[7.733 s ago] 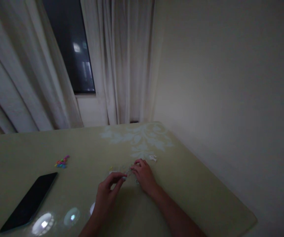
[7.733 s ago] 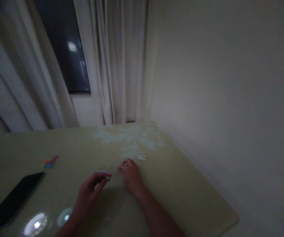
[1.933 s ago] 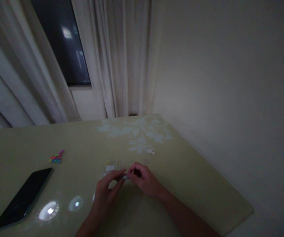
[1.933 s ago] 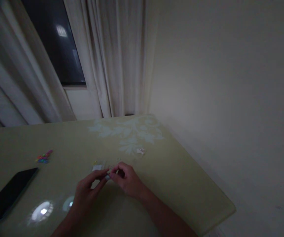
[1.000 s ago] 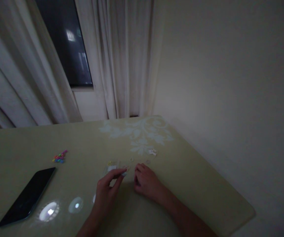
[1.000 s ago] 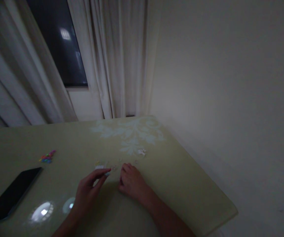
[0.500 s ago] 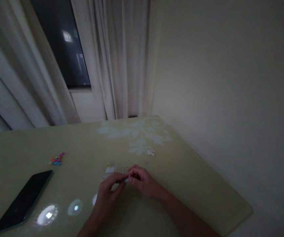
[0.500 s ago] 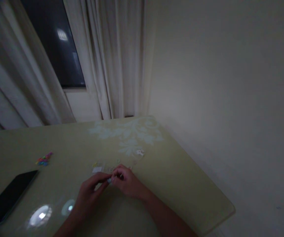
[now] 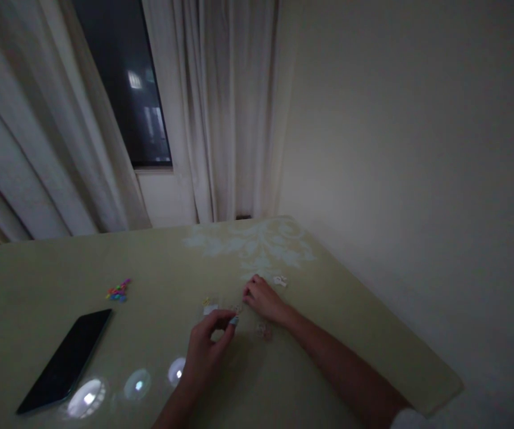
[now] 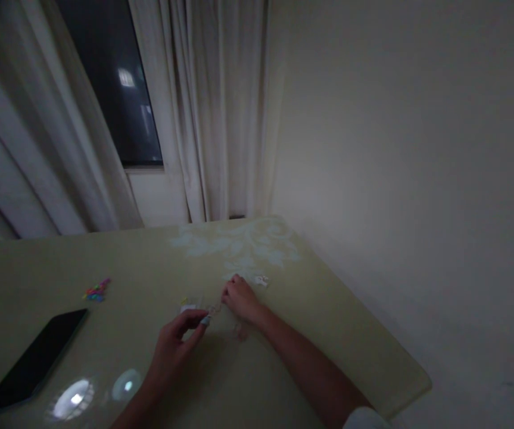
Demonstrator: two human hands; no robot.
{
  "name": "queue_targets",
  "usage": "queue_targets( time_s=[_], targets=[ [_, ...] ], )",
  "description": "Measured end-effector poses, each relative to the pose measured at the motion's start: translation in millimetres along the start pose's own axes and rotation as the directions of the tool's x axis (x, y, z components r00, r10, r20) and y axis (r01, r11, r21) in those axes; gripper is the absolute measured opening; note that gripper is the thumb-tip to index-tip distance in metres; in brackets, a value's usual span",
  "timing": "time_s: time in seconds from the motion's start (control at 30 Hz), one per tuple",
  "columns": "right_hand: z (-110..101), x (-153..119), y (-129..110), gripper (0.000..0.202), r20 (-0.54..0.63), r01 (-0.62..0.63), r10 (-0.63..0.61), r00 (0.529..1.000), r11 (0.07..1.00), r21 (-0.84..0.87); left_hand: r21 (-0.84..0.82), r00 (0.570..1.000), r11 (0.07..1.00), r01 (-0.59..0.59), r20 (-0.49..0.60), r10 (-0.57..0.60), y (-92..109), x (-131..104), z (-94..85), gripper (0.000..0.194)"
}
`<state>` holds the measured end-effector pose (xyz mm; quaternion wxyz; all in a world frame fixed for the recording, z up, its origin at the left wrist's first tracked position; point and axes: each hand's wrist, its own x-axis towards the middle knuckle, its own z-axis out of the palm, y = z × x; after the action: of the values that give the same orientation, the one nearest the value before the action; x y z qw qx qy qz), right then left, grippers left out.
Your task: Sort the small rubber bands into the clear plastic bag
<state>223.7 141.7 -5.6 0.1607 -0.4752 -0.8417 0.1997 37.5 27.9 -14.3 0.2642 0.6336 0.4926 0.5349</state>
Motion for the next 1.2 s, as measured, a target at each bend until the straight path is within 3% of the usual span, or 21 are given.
queue_targets(
  time_s=[0.07,0.13,0.23,0.3,0.4,0.5,0.63,0.8,1.0,1.1,1.2],
  targets=[
    [-1,7,-2,0.004,0.034,-0.007,0.007,0.999,1.0,-0.024,-0.008,0.999,0.999,-0.046,-0.007,0.046,0,1,-0.1,0.017],
    [-1,5,-4,0.008,0.036,0.004,-0.003,0.999,1.0,-0.023,-0.013,0.997,0.996,-0.083,-0.011,0.083,0,3,0.1,0.016],
    [-2,-14,-9,0.01,0.03,0.039,-0.039,0.999,0.999,0.001,-0.023,0.997,0.997,-0.074,-0.01,0.074,-2,3,1.8,0.014],
    [-3,-32,-11,0.006,0.014,0.071,-0.073,0.997,0.991,0.117,-0.02,0.998,0.998,-0.066,0.001,0.066,-5,2,4.2,0.013],
    [0,-55,-16,0.021,-0.023,0.082,-0.084,0.996,0.812,0.578,0.001,0.994,0.994,-0.106,0.006,0.106,-9,-2,8.7,0.015],
    [4,-67,-23,0.039,-0.031,0.035,-0.017,0.999,0.615,0.788,0.019,0.986,0.986,-0.167,-0.006,0.167,-11,-6,11.5,0.017],
    [7,-72,-32,0.045,0.016,-0.016,0.005,1.0,0.539,0.842,0.034,0.973,0.973,-0.229,-0.018,0.23,-9,-8,9.6,0.019],
    [9,-76,-35,0.044,0.042,-0.034,-0.006,0.999,0.474,0.88,0.047,0.977,0.976,-0.212,-0.024,0.213,-5,-7,5.8,0.02],
    [11,-76,-37,0.043,0.026,-0.029,0.012,1.0,0.475,0.879,0.063,0.979,0.977,-0.203,0.029,0.202,-6,-9,4.1,0.014],
    [7,-72,-34,0.043,-0.02,-0.023,0.077,0.997,0.514,0.857,0.122,0.984,0.977,-0.177,0.031,0.174,-7,-4,-4.9,0.012],
    [4,-67,-25,0.043,-0.053,-0.061,0.211,0.976,0.497,0.865,0.211,0.995,0.972,-0.101,0.007,0.102,-6,14,-22.9,0.015]
  ],
)
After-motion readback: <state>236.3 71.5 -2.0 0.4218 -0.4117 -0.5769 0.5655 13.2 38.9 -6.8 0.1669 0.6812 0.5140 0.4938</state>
